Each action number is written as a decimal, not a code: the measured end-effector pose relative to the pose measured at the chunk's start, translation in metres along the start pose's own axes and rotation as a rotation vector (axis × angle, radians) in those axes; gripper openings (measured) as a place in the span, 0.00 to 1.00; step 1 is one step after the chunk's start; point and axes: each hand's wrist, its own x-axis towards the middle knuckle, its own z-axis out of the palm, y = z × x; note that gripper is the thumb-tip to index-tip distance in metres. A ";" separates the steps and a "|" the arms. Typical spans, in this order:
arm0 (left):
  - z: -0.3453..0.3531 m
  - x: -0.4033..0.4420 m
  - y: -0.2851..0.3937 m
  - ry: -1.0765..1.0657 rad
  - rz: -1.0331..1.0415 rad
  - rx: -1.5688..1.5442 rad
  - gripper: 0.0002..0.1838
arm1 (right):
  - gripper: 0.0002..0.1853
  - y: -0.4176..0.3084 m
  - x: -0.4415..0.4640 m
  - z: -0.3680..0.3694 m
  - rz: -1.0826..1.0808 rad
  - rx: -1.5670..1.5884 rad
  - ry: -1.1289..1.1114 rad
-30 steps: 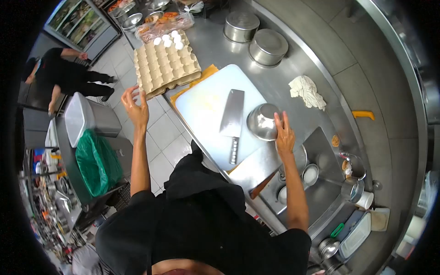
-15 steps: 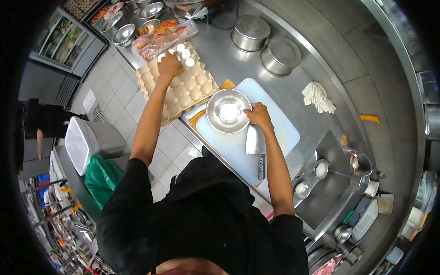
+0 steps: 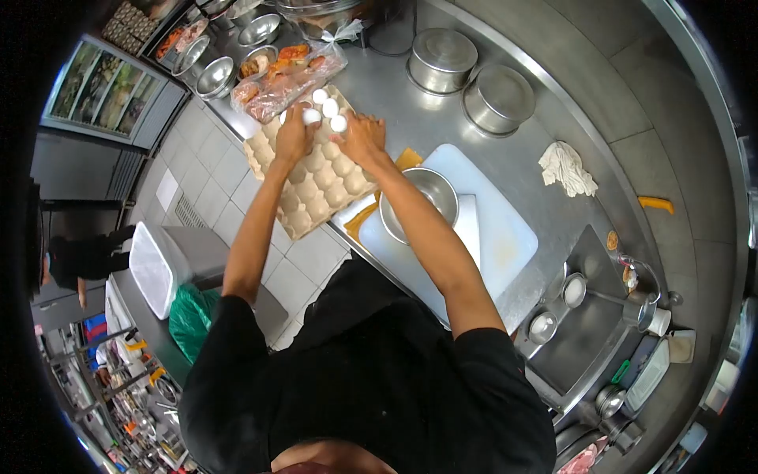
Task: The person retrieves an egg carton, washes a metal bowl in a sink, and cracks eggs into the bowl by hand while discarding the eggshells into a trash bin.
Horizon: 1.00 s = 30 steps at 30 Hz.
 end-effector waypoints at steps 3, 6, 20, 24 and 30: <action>0.001 -0.022 -0.013 0.215 -0.031 -0.307 0.26 | 0.29 -0.017 0.019 0.004 0.111 -0.045 -0.062; -0.012 -0.062 -0.003 0.075 -0.266 -0.851 0.24 | 0.26 -0.024 0.015 0.008 0.261 -0.061 -0.081; -0.006 -0.118 0.086 -0.468 -0.237 -1.340 0.26 | 0.23 -0.006 -0.103 -0.096 0.279 1.010 0.213; 0.019 -0.120 0.107 -0.545 -0.209 -1.287 0.27 | 0.20 -0.011 -0.147 -0.137 0.154 0.552 0.158; 0.024 -0.125 0.132 -0.573 -0.182 -1.270 0.27 | 0.19 0.003 -0.178 -0.135 -0.104 0.370 0.309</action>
